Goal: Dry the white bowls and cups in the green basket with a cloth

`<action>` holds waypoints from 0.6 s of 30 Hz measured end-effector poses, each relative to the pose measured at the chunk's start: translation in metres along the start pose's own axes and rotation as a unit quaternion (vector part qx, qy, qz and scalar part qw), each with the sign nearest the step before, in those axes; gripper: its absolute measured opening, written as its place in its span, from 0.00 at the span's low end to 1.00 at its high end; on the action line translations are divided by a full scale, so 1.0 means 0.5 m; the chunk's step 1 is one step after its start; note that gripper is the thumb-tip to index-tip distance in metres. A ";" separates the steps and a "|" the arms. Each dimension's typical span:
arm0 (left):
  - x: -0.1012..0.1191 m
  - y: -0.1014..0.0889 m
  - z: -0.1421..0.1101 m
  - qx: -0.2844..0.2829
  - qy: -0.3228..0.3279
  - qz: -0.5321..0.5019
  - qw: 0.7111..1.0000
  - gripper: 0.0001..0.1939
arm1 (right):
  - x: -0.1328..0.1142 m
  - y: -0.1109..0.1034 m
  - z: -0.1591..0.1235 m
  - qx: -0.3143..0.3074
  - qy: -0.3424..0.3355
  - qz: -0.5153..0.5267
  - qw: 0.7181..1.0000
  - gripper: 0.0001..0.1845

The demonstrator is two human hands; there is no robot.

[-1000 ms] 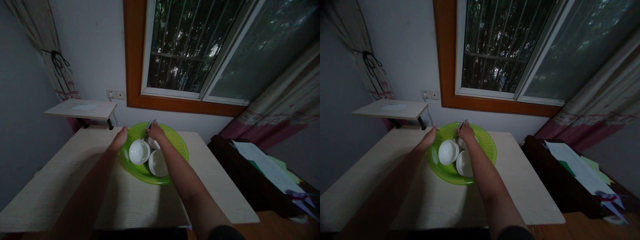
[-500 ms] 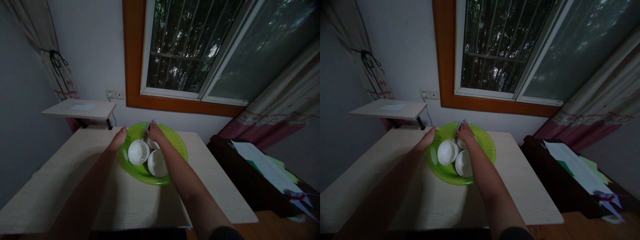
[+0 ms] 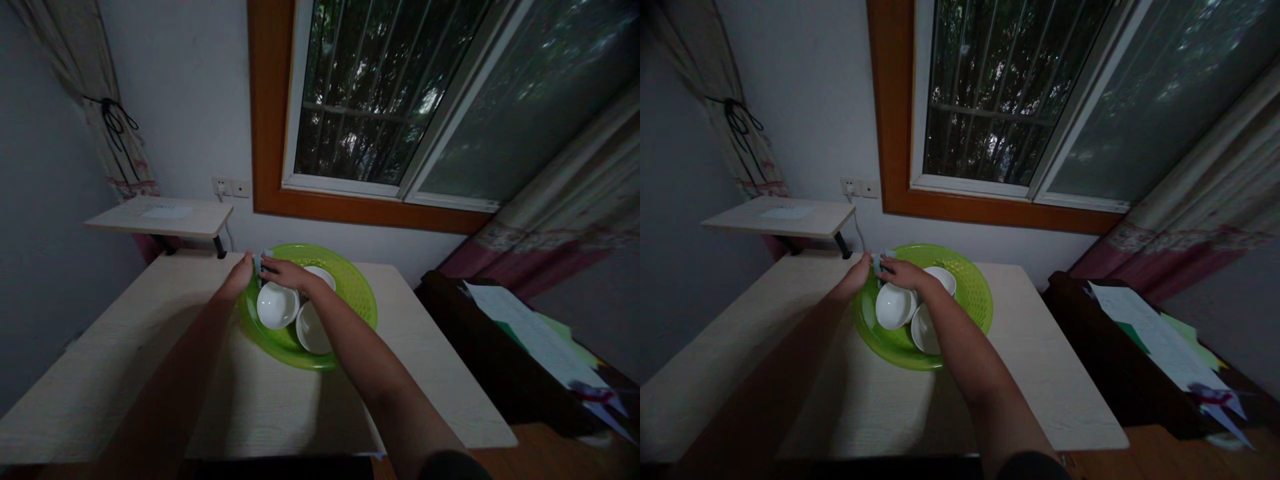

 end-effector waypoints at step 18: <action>0.004 -0.002 0.006 0.007 -0.018 0.036 0.999 0.35 | -0.009 0.012 0.012 -0.013 -0.038 0.141 0.989 0.28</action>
Point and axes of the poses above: each hand's wrist, its own z-axis towards the middle knuckle, its own y-axis out of the palm, x = y × z, the point moved 1 cm from there along z, towards the middle knuckle, and after that the axes turned 1 degree about -x, right-handed, at the moved point
